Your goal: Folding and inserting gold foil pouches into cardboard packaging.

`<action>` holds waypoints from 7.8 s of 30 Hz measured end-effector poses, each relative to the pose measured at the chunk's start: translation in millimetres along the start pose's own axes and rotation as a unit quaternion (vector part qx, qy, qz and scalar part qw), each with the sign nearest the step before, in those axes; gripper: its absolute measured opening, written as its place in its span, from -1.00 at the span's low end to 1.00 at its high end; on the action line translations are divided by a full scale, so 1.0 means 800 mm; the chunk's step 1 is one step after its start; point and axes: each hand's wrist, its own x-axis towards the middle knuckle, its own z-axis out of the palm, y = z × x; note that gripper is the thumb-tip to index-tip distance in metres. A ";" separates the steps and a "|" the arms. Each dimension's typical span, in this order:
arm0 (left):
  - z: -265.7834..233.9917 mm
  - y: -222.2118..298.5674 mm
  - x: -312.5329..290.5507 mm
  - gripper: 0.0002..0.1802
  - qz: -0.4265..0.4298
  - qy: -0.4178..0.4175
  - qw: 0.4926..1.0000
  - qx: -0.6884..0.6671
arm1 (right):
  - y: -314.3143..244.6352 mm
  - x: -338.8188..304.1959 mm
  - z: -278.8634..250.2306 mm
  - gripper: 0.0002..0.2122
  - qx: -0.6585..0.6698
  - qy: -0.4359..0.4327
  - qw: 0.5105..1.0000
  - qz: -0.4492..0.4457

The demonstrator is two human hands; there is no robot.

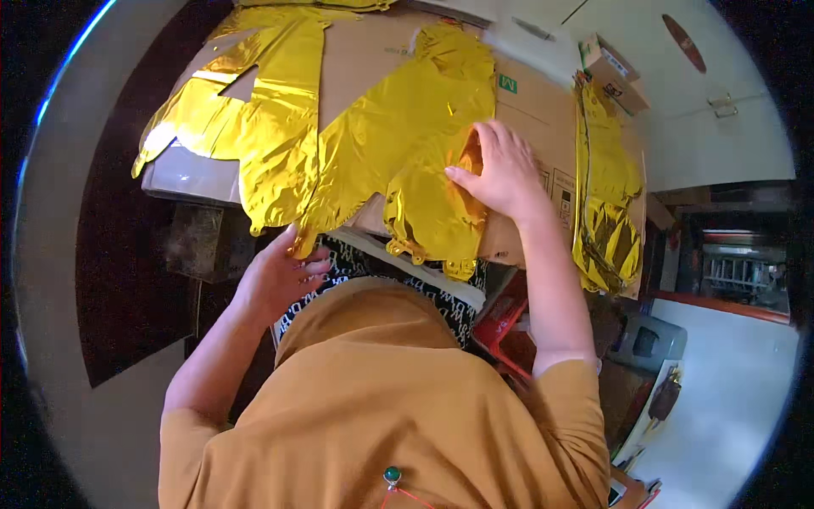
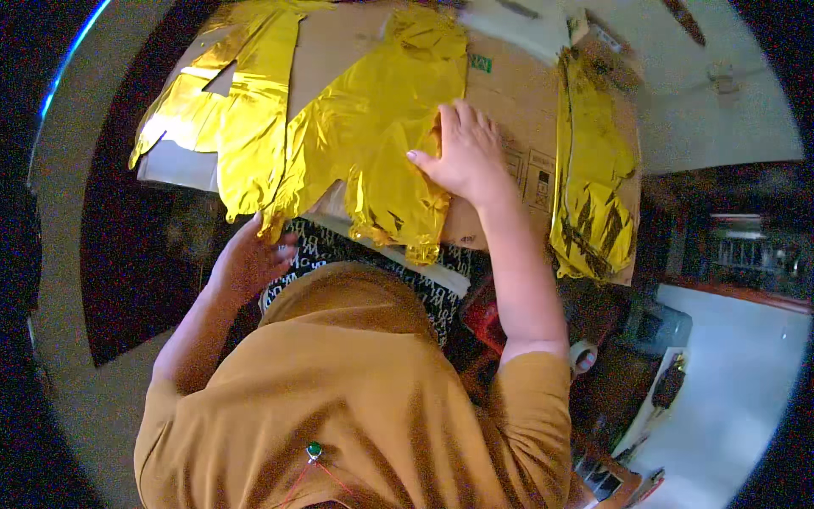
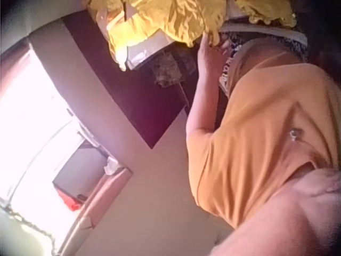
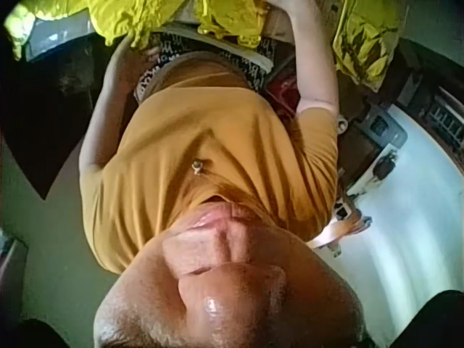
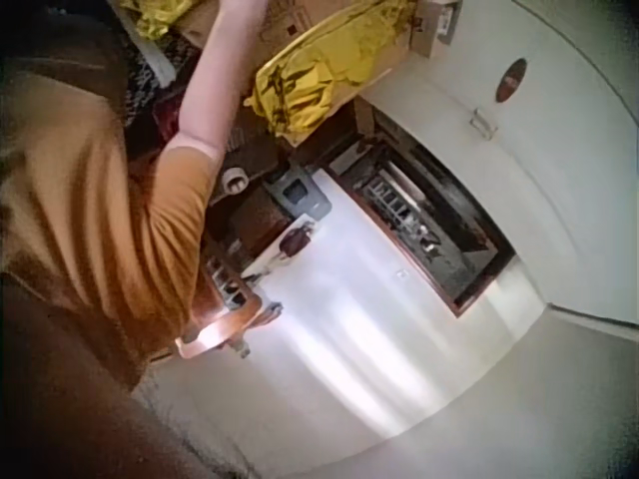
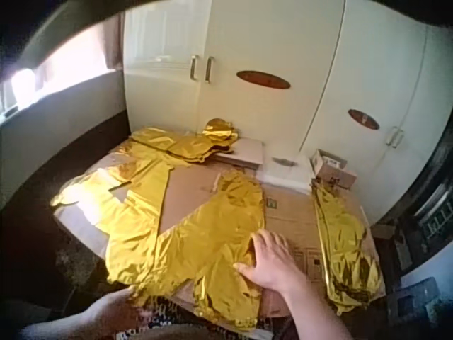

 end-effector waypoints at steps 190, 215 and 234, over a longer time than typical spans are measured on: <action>0.156 0.130 0.176 -0.44 0.262 -0.087 0.907 0.318 | 0.016 0.035 0.007 -0.61 0.159 0.108 0.964 -0.185; 0.166 0.132 0.176 -0.49 0.314 -0.069 0.711 0.626 | -0.041 0.088 0.005 -0.42 0.145 0.057 0.983 0.096; 0.163 0.097 0.158 -0.69 0.458 -0.026 0.597 0.658 | -0.045 0.155 -0.045 -0.74 -0.208 -0.095 0.893 -0.387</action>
